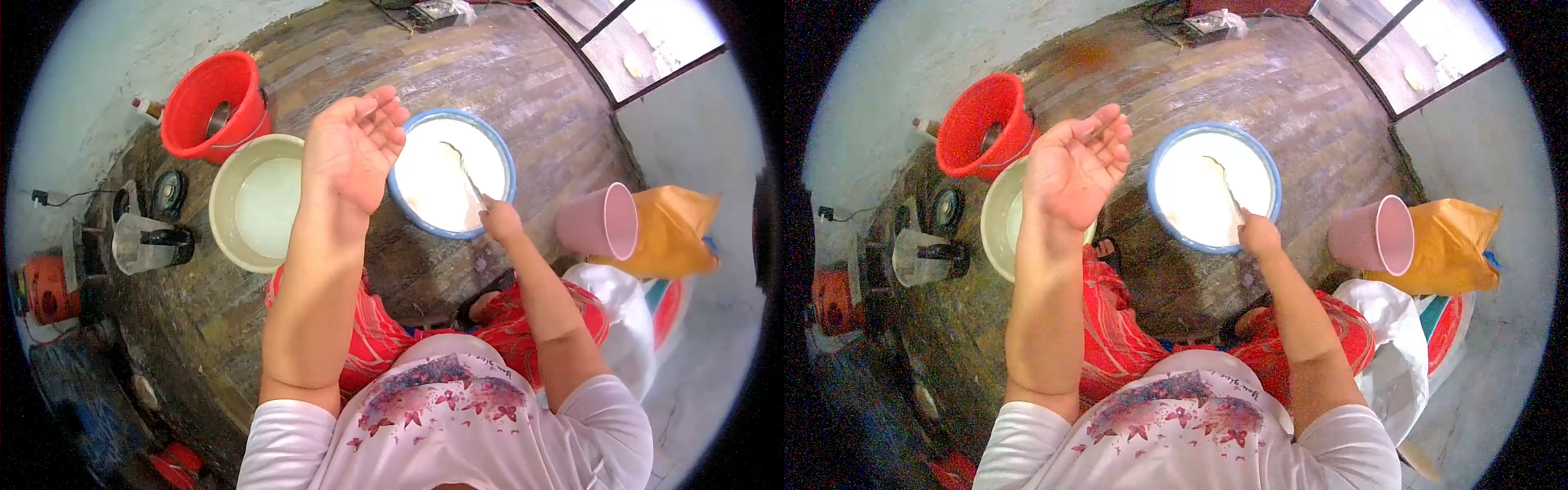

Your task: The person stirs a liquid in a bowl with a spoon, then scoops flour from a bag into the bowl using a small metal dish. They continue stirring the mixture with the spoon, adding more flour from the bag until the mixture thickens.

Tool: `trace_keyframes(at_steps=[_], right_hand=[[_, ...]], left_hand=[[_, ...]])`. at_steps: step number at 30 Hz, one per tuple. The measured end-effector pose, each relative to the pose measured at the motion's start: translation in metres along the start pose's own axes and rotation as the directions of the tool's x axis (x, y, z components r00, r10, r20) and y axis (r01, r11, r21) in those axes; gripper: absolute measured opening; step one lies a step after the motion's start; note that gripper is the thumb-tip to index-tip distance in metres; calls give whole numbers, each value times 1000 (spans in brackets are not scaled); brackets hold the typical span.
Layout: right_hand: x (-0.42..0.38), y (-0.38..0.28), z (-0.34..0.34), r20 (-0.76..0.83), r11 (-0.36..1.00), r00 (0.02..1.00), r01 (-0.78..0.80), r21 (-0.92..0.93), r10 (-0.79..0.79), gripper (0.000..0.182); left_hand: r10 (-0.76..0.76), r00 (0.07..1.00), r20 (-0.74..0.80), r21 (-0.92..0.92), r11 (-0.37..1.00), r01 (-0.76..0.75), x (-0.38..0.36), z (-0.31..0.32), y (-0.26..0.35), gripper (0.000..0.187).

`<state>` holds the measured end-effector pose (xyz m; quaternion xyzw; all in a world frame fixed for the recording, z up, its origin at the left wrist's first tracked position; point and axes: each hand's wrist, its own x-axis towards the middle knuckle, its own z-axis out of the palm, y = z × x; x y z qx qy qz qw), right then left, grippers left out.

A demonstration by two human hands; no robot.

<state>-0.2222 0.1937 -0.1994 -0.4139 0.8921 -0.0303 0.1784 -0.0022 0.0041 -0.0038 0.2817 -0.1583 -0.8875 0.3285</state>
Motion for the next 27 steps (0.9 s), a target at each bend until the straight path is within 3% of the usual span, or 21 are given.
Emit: trace_keyframes(at_steps=[1,3,4,5,7,11,15,17,22,24,25,27], right_hand=[[2,4,12,3,1000,1000,2,0,-2,45],[0,-4,14,179,942,984,-48,331,-13,42],[-6,-5,14,369,751,928,-271,603,39,37],[-11,-7,12,371,751,928,-272,602,39,37],[-19,-9,11,556,434,831,-501,749,1,35],[-39,-17,1,561,291,827,-528,797,-35,35],[-49,-31,-1,513,345,858,-480,807,-7,34],[-55,-37,0,411,580,911,-311,753,-45,33],[-59,-41,-9,491,482,871,-425,766,-12,34],[-65,-48,-4,357,753,934,-250,609,21,30],[-66,-48,-9,357,753,934,-249,609,21,30],[-68,-49,-21,489,549,872,-415,726,13,25]], left_hand=[[0,1000,8,-7,1000,0,0,-1,-1,29],[0,1000,17,-14,1000,0,1,0,-2,28],[0,1000,20,-9,1000,0,0,0,-2,28],[0,1000,23,-4,1000,0,0,1,-2,28],[-1,999,36,-7,1000,1,0,0,-2,28],[5,1000,1,-11,1000,-5,0,1,-2,28],[6,1000,3,-17,1000,-6,-1,-1,0,28],[6,1000,8,-7,1000,-6,-1,-1,0,29],[6,1000,-10,-4,1000,-7,-1,0,0,29],[8,1000,-4,-8,1000,-8,-1,1,0,28],[8,1000,-6,-5,1000,-8,-2,2,0,28],[8,1000,-9,-1,1000,-8,-3,3,1,28]])
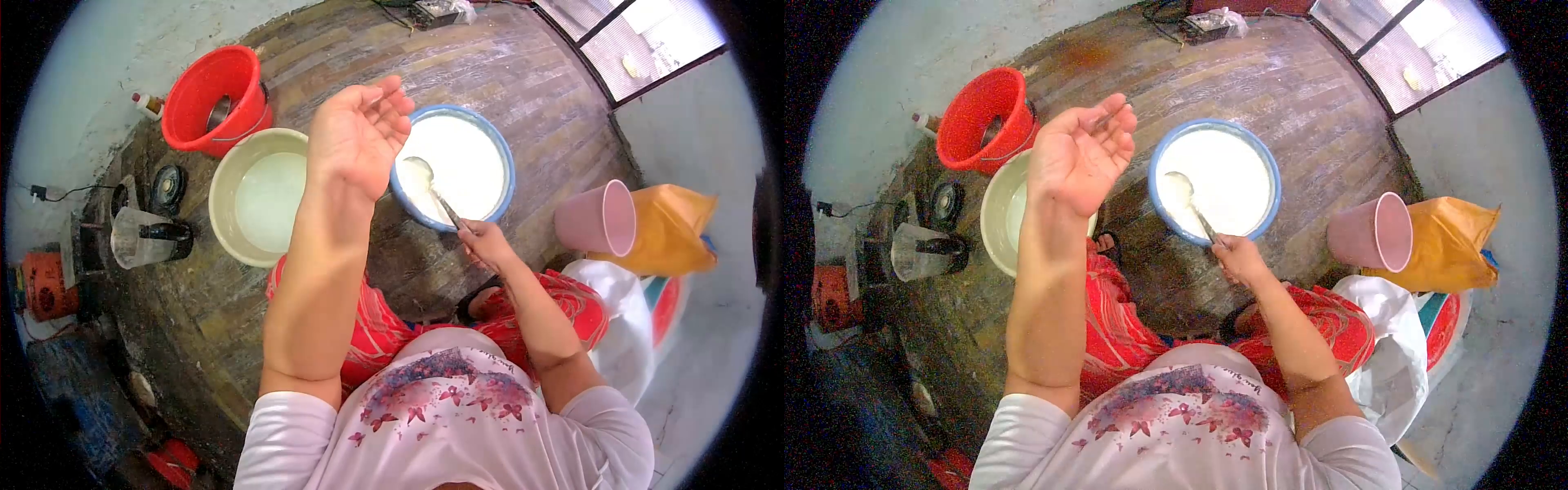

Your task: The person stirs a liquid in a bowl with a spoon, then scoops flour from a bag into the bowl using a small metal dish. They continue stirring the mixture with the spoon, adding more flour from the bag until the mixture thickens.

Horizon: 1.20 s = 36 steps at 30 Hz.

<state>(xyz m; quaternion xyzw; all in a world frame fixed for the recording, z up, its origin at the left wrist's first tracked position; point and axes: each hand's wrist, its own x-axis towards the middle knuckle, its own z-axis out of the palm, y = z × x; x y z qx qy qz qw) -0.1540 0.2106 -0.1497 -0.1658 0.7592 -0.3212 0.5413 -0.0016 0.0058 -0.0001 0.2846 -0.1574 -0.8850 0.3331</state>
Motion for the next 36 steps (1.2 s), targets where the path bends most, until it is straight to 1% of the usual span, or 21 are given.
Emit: trace_keyframes(at_steps=[1,5,7,8,9,11,12,14,15,17,18,20,21,22,24,25,26,28,30,32,36], right_hand=[[0,3,-3,17,998,1000,-12,63,11,19],[-5,10,3,-4,999,999,53,0,-53,17],[-10,1,-5,41,996,998,-52,77,49,15],[-13,0,-6,43,994,999,-15,111,10,15],[-12,1,-2,-45,1000,999,1,9,-1,15],[-6,14,-1,-17,994,1000,15,-105,-17,14],[-7,10,-2,19,993,999,28,-118,-26,14],[-17,-1,-6,27,998,998,-57,9,57,14],[-16,0,-5,26,998,998,-59,7,59,14],[-15,4,-6,-76,1000,997,0,-26,-2,14],[-13,10,-9,-88,1000,996,-9,-24,7,14],[-6,16,-15,26,982,999,35,-186,-31,16],[-15,4,-13,-21,989,999,-28,-142,26,18],[-16,2,-11,-44,990,998,-40,-133,34,18],[-16,6,-10,-100,996,995,19,-92,-29,20],[-11,15,-10,-108,968,988,79,-240,-108,22],[-15,13,-10,-115,969,988,74,-237,-104,22],[-22,4,-11,7,995,1000,0,-102,0,15],[-21,9,-13,-14,999,1000,-2,-51,2,16],[-23,10,-9,-92,984,993,55,-167,-71,22],[-23,11,-20,-45,970,998,24,-242,-36,25]], left_hand=[[-8,1000,-2,-14,1000,8,-1,1,0,28],[-9,999,-36,-30,1000,8,-1,3,-2,27],[0,999,-51,-46,999,-2,2,1,-8,25],[7,998,-56,-62,998,-11,4,1,-9,24],[14,998,-69,-57,998,-18,2,4,-11,22],[6,994,-109,-59,998,-12,-1,8,-17,18],[-11,992,-124,-67,998,2,-1,9,-17,18],[-32,993,-115,-46,999,26,-6,10,-17,18],[-41,992,-116,-42,998,36,-5,10,-16,17],[-11,994,-110,-49,999,6,-3,10,-13,17],[15,994,-107,-54,998,-21,-3,10,-13,17],[-13,994,-108,-77,997,5,-2,7,-11,19],[-19,996,-83,-78,997,12,-1,5,-9,20],[-18,998,-55,-79,997,14,1,4,-7,21],[-15,998,-61,-68,998,11,1,4,-6,22],[6,997,-82,-57,998,-10,0,3,-4,23],[-2,997,-78,-58,998,-3,-1,3,-3,23],[24,999,-45,-28,999,-25,-2,3,-2,25],[17,999,-48,-29,999,-18,-2,3,-2,26],[34,999,-25,-16,999,-34,-1,0,-2,27],[27,999,-41,-8,1000,-27,-2,2,-3,27]])
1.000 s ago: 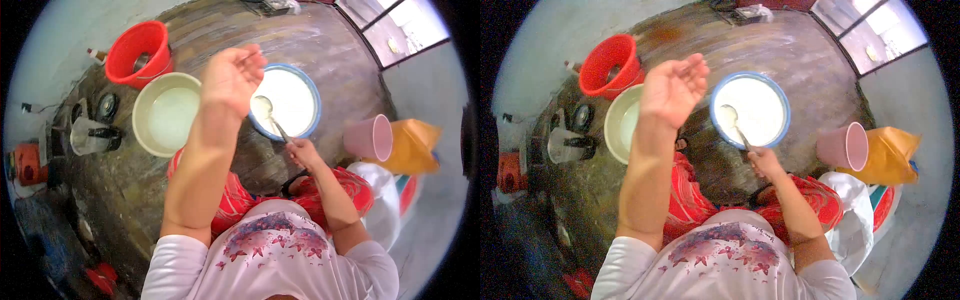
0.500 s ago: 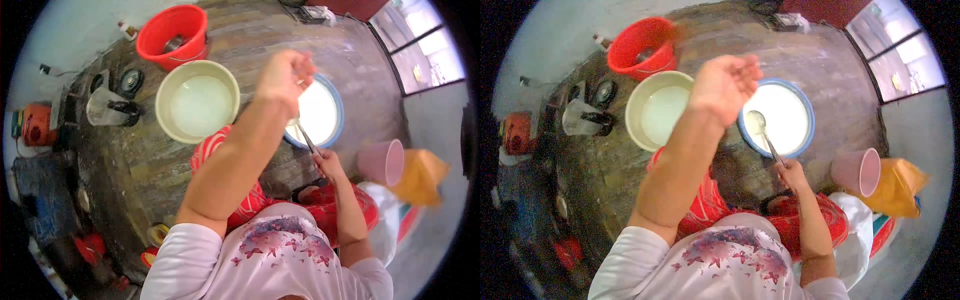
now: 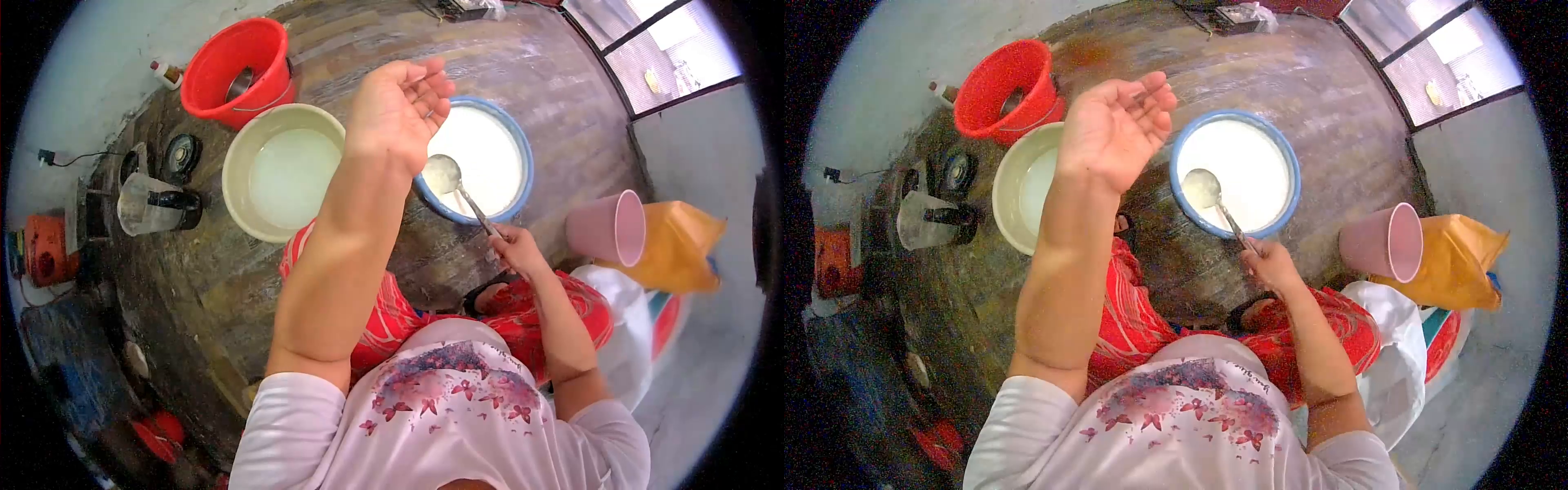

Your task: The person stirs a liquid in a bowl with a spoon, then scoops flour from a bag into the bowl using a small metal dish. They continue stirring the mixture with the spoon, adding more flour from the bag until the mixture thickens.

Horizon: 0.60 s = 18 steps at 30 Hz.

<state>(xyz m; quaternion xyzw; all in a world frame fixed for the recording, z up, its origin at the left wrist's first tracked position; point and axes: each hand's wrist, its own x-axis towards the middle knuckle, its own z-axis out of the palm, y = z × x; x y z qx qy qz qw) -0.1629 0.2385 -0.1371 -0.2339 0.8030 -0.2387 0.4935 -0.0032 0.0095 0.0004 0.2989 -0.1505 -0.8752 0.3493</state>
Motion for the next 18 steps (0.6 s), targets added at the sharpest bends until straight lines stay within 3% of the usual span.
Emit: trace_keyframes(at_steps=[1,4,5,7,8,11,13,17,18], right_hand=[[1,4,0,-3,1000,1000,-3,3,3,25],[9,19,2,-83,946,968,211,-244,-238,29],[4,12,0,-85,948,968,208,-241,-235,29],[-7,-10,-7,-2,984,1000,21,-175,-22,31],[-7,-8,-8,-7,985,1000,19,-171,-21,31],[-5,-2,-12,-53,970,998,31,-241,-45,31],[-6,2,-12,-103,878,954,212,-429,-281,28],[5,-6,3,-38,878,975,179,-445,-218,27],[13,-7,10,-54,822,967,181,-540,-248,27]], left_hand=[[0,1000,8,-7,1000,0,0,-1,0,27],[2,1000,19,-17,1000,-2,0,-1,2,26],[4,1000,24,-15,1000,-4,1,-1,2,26],[-17,1000,18,-12,1000,17,1,1,3,26],[-33,999,9,-17,999,33,1,0,2,26],[-20,1000,2,-18,1000,20,-2,2,3,26],[-18,1000,11,-20,1000,18,-3,0,2,26],[-23,1000,14,-9,1000,23,-2,0,-1,26],[-27,1000,15,-11,1000,28,-2,0,-1,26]])
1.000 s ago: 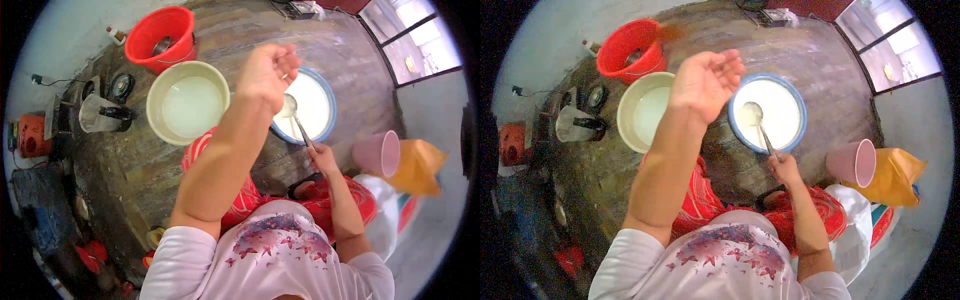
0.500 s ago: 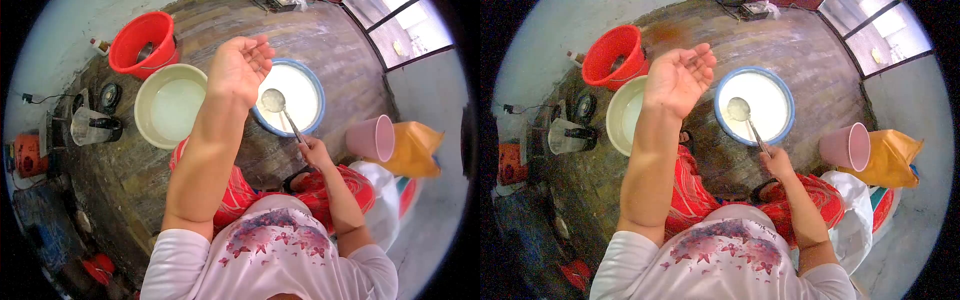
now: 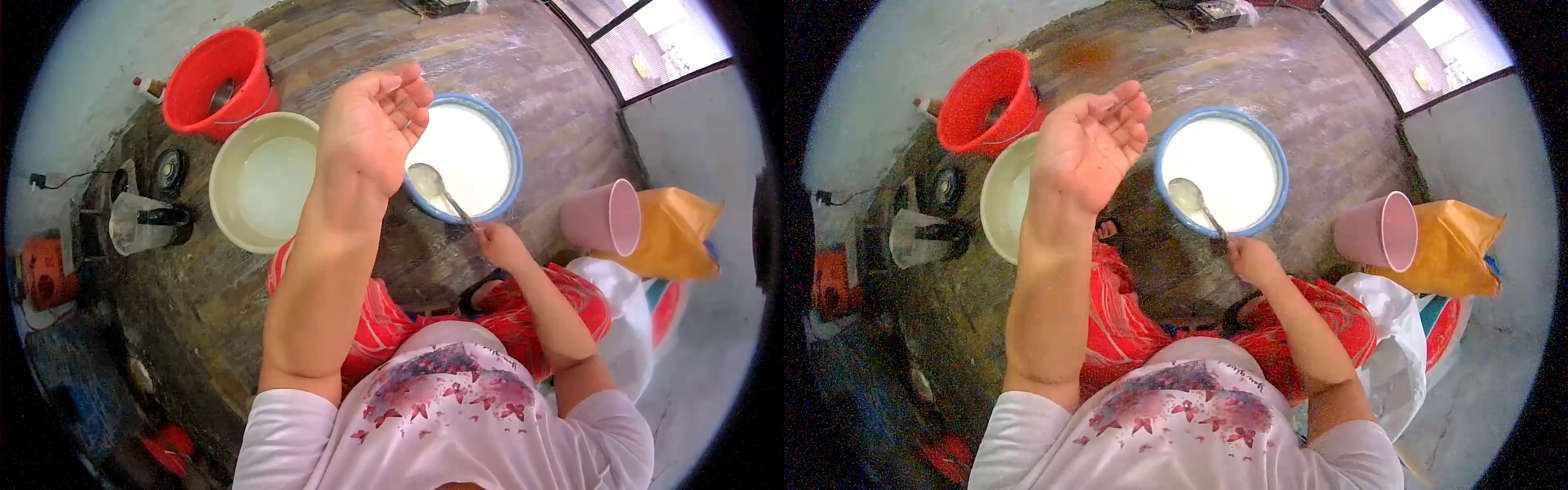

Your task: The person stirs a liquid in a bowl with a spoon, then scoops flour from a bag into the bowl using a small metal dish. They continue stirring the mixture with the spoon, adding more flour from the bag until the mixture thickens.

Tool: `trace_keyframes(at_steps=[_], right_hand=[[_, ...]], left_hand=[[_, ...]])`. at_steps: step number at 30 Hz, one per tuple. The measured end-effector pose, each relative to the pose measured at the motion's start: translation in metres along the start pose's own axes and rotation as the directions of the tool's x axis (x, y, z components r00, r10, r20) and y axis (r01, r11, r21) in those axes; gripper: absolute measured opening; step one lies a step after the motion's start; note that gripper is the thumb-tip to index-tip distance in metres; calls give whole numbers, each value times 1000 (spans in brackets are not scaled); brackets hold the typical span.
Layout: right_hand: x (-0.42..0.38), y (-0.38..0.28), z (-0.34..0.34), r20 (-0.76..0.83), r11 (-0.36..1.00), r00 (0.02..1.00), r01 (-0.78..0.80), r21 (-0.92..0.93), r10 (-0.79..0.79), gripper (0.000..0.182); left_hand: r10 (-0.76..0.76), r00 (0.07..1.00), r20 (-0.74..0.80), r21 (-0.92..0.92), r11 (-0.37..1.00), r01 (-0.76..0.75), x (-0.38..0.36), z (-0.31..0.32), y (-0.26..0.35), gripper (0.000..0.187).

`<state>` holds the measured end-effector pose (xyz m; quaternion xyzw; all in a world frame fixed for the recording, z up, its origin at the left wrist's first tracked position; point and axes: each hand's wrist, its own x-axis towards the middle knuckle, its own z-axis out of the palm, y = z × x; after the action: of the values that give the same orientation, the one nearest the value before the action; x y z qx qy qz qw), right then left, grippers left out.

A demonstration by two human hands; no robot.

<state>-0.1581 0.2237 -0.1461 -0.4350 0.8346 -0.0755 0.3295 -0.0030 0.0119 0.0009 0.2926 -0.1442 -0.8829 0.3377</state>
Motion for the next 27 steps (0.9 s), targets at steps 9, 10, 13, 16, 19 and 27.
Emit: trace_keyframes(at_steps=[9,10,13,16,19,27], right_hand=[[92,-3,31,-9,952,1000,11,-307,-14,29],[101,-1,31,-7,934,1000,11,-356,-14,30],[112,-7,17,-85,932,996,-51,-359,22,36],[126,1,4,-136,919,991,-72,-387,20,38],[133,17,-10,-168,895,982,-151,-419,87,39],[92,67,-39,-105,873,968,-253,-416,230,23]], left_hand=[[-1,999,38,6,1000,0,6,-7,3,28],[3,999,52,9,1000,-3,7,-8,3,27],[2,998,61,8,1000,-3,7,-6,3,27],[-10,998,58,9,1000,10,9,-6,3,27],[-16,998,67,14,1000,15,11,-8,4,27],[10,999,53,28,1000,-12,5,-3,4,26]])
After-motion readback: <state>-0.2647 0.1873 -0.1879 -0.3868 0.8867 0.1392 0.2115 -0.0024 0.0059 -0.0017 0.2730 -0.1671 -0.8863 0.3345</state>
